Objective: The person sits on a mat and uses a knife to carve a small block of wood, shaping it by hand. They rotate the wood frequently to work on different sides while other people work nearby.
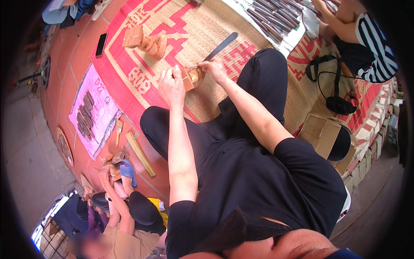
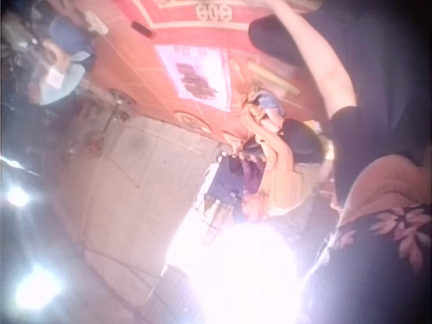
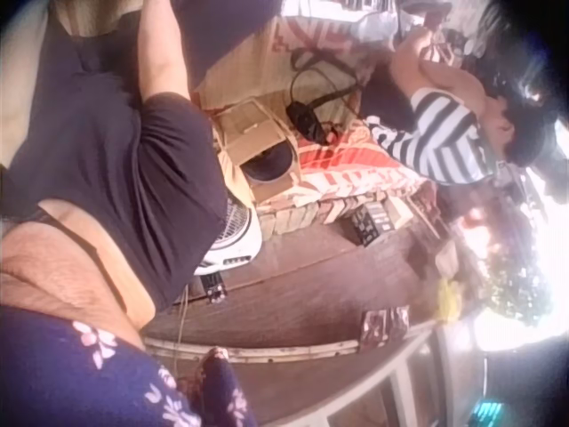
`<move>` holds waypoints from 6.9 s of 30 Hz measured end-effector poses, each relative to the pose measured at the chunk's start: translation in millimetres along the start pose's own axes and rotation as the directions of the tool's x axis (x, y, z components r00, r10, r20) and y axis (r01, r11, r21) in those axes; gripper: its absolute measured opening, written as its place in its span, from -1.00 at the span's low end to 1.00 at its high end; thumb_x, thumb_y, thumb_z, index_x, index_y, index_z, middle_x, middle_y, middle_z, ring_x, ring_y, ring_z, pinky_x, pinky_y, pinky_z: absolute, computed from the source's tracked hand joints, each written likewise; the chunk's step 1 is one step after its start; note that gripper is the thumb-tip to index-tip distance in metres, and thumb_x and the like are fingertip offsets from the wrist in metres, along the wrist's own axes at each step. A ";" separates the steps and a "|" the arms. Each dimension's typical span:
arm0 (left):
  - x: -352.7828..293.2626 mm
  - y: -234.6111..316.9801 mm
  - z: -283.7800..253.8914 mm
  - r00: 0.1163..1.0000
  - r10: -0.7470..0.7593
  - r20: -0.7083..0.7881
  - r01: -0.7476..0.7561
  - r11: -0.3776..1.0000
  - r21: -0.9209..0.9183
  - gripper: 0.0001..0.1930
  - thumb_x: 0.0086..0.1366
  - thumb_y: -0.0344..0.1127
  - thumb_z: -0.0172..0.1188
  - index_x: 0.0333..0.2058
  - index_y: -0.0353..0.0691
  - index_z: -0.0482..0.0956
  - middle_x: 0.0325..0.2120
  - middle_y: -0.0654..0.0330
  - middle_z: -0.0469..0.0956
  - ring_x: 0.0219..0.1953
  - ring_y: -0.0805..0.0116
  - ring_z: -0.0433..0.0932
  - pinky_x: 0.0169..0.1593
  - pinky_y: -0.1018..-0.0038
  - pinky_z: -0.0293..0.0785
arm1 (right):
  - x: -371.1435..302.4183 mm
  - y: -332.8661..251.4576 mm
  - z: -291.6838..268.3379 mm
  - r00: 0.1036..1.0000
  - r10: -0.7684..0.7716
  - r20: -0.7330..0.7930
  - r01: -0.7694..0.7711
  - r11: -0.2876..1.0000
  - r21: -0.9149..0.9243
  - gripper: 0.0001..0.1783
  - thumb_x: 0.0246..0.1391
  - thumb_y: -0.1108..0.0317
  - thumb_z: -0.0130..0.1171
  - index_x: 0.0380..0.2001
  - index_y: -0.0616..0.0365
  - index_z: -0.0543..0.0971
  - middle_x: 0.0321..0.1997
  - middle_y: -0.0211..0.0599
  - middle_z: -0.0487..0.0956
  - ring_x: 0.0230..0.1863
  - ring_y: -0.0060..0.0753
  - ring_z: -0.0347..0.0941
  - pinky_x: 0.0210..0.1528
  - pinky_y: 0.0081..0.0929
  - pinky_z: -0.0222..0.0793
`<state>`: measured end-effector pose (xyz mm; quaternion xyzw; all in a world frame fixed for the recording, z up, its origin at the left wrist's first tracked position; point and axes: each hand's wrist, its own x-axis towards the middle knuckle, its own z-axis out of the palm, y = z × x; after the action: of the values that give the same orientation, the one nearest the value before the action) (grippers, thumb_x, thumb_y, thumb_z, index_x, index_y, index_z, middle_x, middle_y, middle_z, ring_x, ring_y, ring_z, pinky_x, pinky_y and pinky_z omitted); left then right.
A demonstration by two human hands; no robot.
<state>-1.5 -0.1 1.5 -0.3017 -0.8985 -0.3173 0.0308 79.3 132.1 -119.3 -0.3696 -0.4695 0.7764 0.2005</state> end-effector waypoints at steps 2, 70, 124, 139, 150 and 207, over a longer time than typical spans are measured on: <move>-0.7 0.5 -0.6 1.000 -0.006 0.007 0.006 1.000 -0.009 -0.68 0.32 -0.11 0.05 -0.39 -0.26 0.60 -0.44 0.07 0.51 -0.33 0.04 0.50 -0.23 0.22 0.39 | 5.1 5.0 -6.8 0.995 -0.033 -0.099 0.041 0.996 0.084 -0.84 -0.04 0.44 0.20 -0.38 0.29 0.64 -0.36 -0.24 0.66 -0.37 -0.50 0.56 -0.31 -0.61 0.45; -3.4 0.1 -5.4 1.000 -0.007 0.006 0.007 1.000 -0.010 -0.72 0.31 -0.12 0.08 -0.38 -0.21 0.61 -0.46 0.13 0.50 -0.37 0.10 0.49 -0.27 0.27 0.40 | 6.1 -10.0 11.6 1.000 -0.018 -0.003 0.018 0.990 -0.142 -0.75 -0.10 0.35 0.27 -0.32 0.25 0.66 -0.38 -0.26 0.65 -0.32 -0.52 0.55 -0.23 -0.56 0.42; 1.4 -25.1 -12.8 0.945 -0.137 0.298 0.291 0.768 -0.570 -0.73 0.35 -0.25 0.09 -0.03 -0.21 0.52 -0.26 0.21 0.52 -0.19 0.46 0.46 -0.09 0.51 0.40 | -9.5 -17.7 -9.5 0.995 -0.014 -0.094 0.009 0.998 -0.059 -0.69 -0.18 0.24 0.32 -0.42 0.29 0.65 -0.43 -0.24 0.63 -0.41 -0.44 0.49 -0.27 -0.50 0.38; -45.3 41.3 -28.4 0.998 -0.030 -0.062 0.029 0.999 -0.015 -0.23 0.07 -0.13 0.34 0.21 -0.19 0.18 0.11 -0.15 0.16 0.18 -0.13 0.18 0.18 0.05 0.21 | -33.7 -28.0 -21.5 0.994 -0.099 -0.057 0.094 0.992 -0.084 -0.72 -0.15 0.28 0.30 -0.44 0.32 0.64 -0.45 -0.28 0.64 -0.42 -0.51 0.51 -0.33 -0.54 0.39; -40.4 26.3 -16.5 0.999 -0.034 -0.012 0.035 0.994 0.103 -0.27 0.04 -0.13 0.32 0.18 -0.13 0.24 0.09 -0.14 0.17 0.14 -0.15 0.21 0.13 0.02 0.25 | -28.1 -19.7 -30.6 0.985 -0.152 -0.086 0.133 0.971 -0.200 -0.78 -0.08 0.36 0.25 -0.33 0.21 0.66 -0.46 -0.41 0.62 -0.46 -0.65 0.43 -0.36 -0.63 0.31; 4.2 -115.6 -38.3 0.821 -0.534 0.203 0.547 0.630 -0.552 -0.26 0.29 0.31 -0.09 0.20 -0.19 0.26 0.06 0.03 0.26 0.10 0.10 0.25 0.01 0.29 0.32 | -30.0 -14.6 4.7 0.955 -0.023 0.295 0.011 0.999 0.043 -0.81 -0.09 0.43 0.28 -0.34 0.26 0.63 -0.04 -0.26 0.58 -0.15 -0.49 0.50 -0.02 -0.54 0.35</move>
<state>-75.0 -91.7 -30.7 -0.0162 -0.8037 -0.5702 -0.1695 94.6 116.6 -93.5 -0.2410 -0.4812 0.8307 0.1423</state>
